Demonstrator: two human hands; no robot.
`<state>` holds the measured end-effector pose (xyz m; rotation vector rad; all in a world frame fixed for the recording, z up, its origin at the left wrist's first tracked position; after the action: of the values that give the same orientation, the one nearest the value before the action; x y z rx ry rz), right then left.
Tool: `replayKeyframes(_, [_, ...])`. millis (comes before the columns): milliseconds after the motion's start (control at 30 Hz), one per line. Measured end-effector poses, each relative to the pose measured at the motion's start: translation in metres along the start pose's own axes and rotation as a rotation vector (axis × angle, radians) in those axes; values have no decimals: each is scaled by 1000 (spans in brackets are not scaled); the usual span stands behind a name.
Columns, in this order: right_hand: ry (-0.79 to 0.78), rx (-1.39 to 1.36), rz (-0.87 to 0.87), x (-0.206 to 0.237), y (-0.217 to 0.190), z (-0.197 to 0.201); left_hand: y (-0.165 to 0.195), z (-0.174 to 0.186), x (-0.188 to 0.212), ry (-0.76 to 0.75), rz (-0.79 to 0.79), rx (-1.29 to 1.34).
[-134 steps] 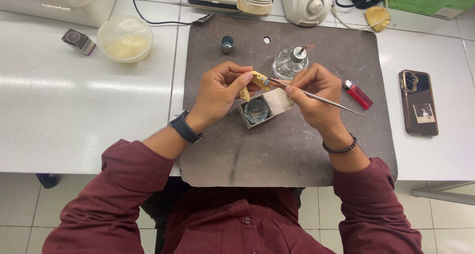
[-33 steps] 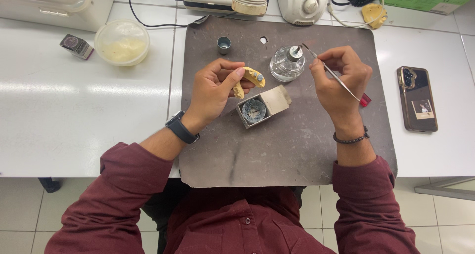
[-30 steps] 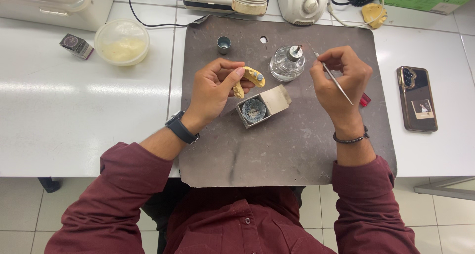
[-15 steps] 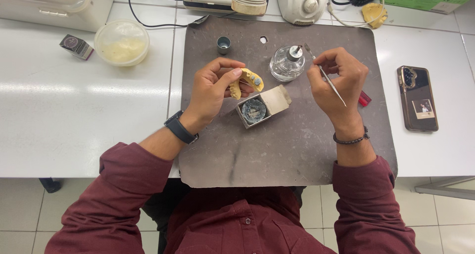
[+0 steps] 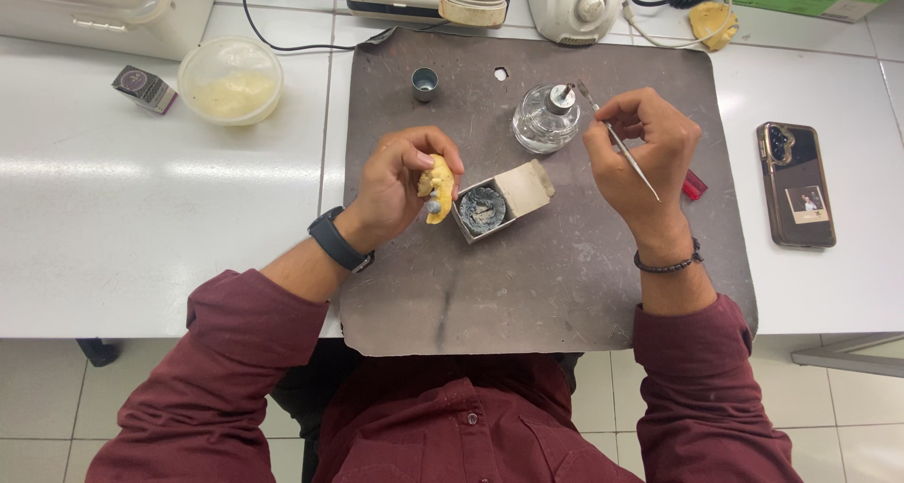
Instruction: The person holds a dental cast with a partial denture framework in one hand and uses a heated wax spatula to apply and shape wax around the framework, repeatedly dipping the instrument and working along the teeth. A small alcohol lamp and lighter sit on the bench beside the work mat.
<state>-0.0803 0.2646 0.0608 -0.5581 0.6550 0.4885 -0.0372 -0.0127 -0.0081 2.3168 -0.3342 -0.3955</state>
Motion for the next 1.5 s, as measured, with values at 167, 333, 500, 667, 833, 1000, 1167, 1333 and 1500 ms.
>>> replayKeyframes(167, [10, -5, -6, 1, -2, 0, -1, 0, 1, -18, 10, 11])
replayKeyframes(333, [1, -1, 7, -1, -1, 0, -1, 1, 1, -26, 3, 7])
replayKeyframes(500, [2, -3, 1, 1, 0, -1, 0, -1, 0, -20, -3, 1])
replayKeyframes(667, [2, -16, -8, 1, 2, -1, 3, -9, -2, 32, -36, 25])
replayKeyframes(833, [8, -9, -8, 0, 3, 0, 6, -16, -5, 125, -64, -54])
replayKeyframes(1000, [-18, -22, 0, 0, 4, 1, 7, -12, -10, 262, -85, -104])
replayKeyframes(1167, [22, -107, -33, 1, 9, 8, 6, -9, -11, 261, -94, -101])
replayKeyframes(1333, [-192, -395, -113, 3, 8, 8, 7, -10, -9, 274, -101, -198])
replayKeyframes(1500, [-516, -503, -1, 2, -6, 4, 7, -10, -7, 253, -148, -216])
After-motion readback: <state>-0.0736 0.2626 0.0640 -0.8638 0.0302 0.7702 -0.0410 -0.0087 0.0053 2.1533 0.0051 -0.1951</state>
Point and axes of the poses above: each hand's wrist, its own x-axis away from the middle knuckle, its own z-axis out of the back of the hand, y = z × x, the point moved 3 cm from there along -x, towards the middle knuckle, and after that the axes turned 11 degrees about x, right-handed, at the moved point
